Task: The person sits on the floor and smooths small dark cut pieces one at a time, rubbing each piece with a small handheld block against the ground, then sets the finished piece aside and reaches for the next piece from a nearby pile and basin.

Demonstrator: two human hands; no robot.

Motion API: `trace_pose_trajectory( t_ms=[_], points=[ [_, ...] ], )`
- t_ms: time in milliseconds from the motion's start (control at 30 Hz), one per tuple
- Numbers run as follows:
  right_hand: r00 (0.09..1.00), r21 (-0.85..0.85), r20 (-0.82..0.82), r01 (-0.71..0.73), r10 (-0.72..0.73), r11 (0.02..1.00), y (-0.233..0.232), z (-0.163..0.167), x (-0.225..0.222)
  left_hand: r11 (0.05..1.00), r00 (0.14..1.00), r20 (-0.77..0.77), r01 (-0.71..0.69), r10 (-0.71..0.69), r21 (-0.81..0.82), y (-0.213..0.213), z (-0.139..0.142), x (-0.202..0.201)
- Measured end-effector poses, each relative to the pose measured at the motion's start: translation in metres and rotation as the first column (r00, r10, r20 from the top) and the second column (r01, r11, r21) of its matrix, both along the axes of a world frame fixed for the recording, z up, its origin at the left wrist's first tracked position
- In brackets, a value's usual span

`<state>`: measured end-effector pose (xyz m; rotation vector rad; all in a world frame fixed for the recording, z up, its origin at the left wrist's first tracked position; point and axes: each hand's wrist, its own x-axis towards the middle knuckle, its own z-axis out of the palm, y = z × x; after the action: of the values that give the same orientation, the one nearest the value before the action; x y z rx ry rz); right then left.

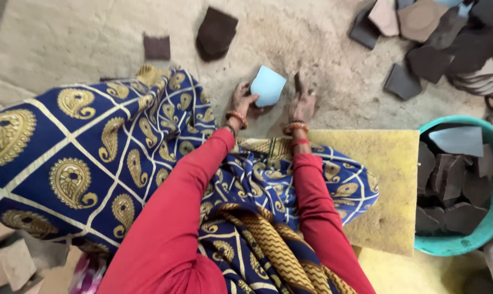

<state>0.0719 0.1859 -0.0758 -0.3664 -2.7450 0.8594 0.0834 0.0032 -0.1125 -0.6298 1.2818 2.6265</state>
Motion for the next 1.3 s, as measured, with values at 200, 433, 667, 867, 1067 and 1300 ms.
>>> trace_pose_trajectory(
  t_ms=[200, 433, 667, 867, 1067, 1300],
  points=[
    [0.97, 0.289, -0.085, -0.193, 0.226, 0.938, -0.022, -0.005, 0.01, 0.986, 0.987, -0.079, 0.145, -0.138, 0.084, -0.01, -0.011, 0.001],
    [0.86, 0.476, 0.173, -0.5, 0.481, 0.723, -0.058, -0.012, 0.043, 0.956, 0.989, -0.119, 0.055, -0.092, -0.287, -0.009, -0.029, -0.01],
    [0.884, 0.43, 0.153, -0.462, 0.442, 0.776, -0.035, -0.028, 0.004, 0.782, 0.993, 0.045, 0.111, -0.106, -0.613, -0.001, -0.042, -0.018],
    [0.874, 0.45, 0.131, -0.474, 0.469, 0.757, -0.056, -0.02, -0.038, 0.755, 0.985, 0.121, 0.173, -0.124, -0.633, -0.005, -0.038, -0.017],
    [0.786, 0.374, 0.262, -0.618, 0.56, 0.692, -0.076, -0.009, 0.0, 0.849, 0.978, -0.029, 0.166, -0.209, -0.502, -0.011, -0.037, -0.016],
    [0.851, 0.403, 0.223, -0.525, 0.476, 0.749, -0.027, -0.024, -0.003, 0.936, 0.98, -0.011, 0.189, -0.201, -0.296, -0.006, -0.046, -0.016]
  ],
)
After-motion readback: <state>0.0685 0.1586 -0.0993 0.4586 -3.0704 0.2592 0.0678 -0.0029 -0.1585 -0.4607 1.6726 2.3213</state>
